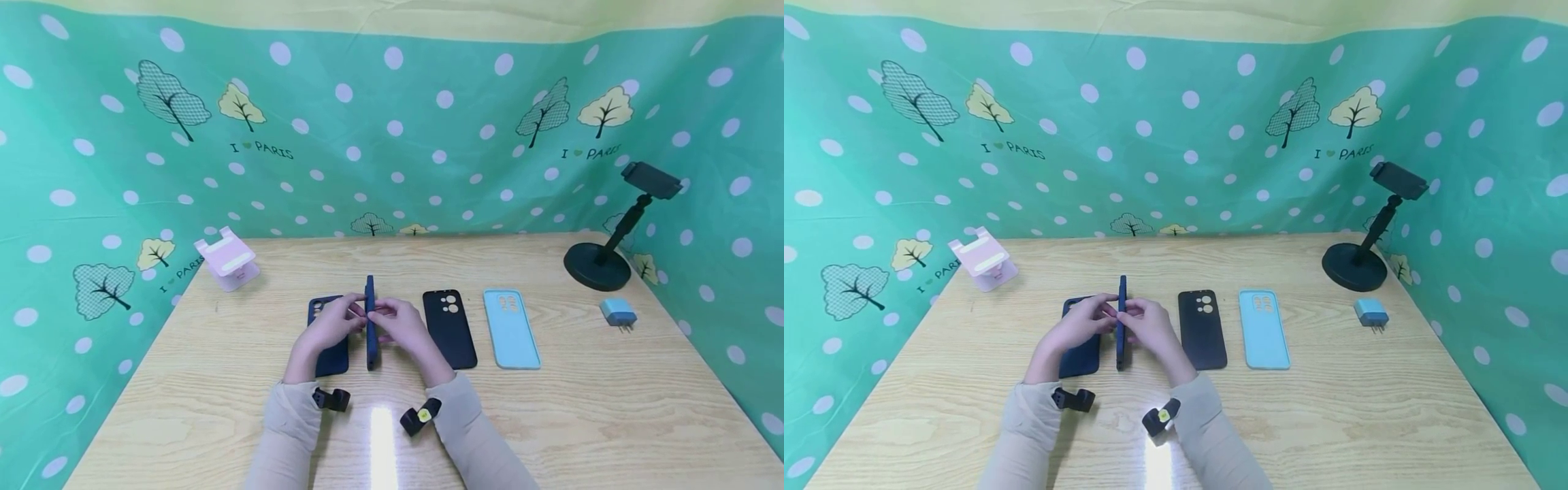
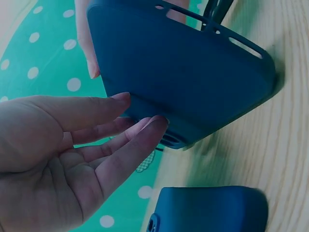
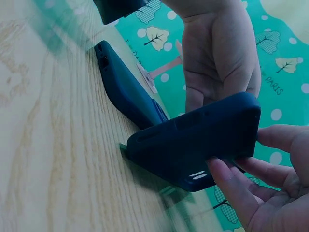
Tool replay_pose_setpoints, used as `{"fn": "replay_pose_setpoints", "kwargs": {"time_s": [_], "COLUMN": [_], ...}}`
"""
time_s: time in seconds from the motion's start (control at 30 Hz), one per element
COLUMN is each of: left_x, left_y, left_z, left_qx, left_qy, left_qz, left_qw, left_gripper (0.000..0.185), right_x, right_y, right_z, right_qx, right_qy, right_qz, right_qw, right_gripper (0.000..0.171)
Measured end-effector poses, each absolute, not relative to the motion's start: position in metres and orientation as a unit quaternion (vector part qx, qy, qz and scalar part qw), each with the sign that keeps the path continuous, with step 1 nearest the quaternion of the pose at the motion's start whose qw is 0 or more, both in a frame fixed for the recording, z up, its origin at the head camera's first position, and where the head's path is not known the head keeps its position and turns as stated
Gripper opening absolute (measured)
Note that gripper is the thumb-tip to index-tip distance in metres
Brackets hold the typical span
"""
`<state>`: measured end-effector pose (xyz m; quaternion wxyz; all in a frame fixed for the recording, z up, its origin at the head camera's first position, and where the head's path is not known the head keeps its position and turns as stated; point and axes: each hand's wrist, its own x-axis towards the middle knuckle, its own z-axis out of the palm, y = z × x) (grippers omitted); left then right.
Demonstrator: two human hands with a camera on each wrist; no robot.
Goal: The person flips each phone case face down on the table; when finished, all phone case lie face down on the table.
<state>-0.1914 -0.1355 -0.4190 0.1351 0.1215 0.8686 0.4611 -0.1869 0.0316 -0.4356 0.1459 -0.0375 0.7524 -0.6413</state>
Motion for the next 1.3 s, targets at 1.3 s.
{"fn": "replay_pose_setpoints", "kwargs": {"time_s": [1.3], "left_x": [-0.193], "left_y": [-0.135], "left_z": [-0.429], "left_qx": [0.072], "left_qy": [0.926], "left_qz": [0.34], "left_qw": [0.15], "left_gripper": [0.047], "right_x": [-0.193], "right_y": [0.064], "right_z": [-0.448], "right_qx": [-0.009], "right_qy": [0.88], "right_qz": [-0.448], "right_qw": [0.157], "right_gripper": [0.025]}}
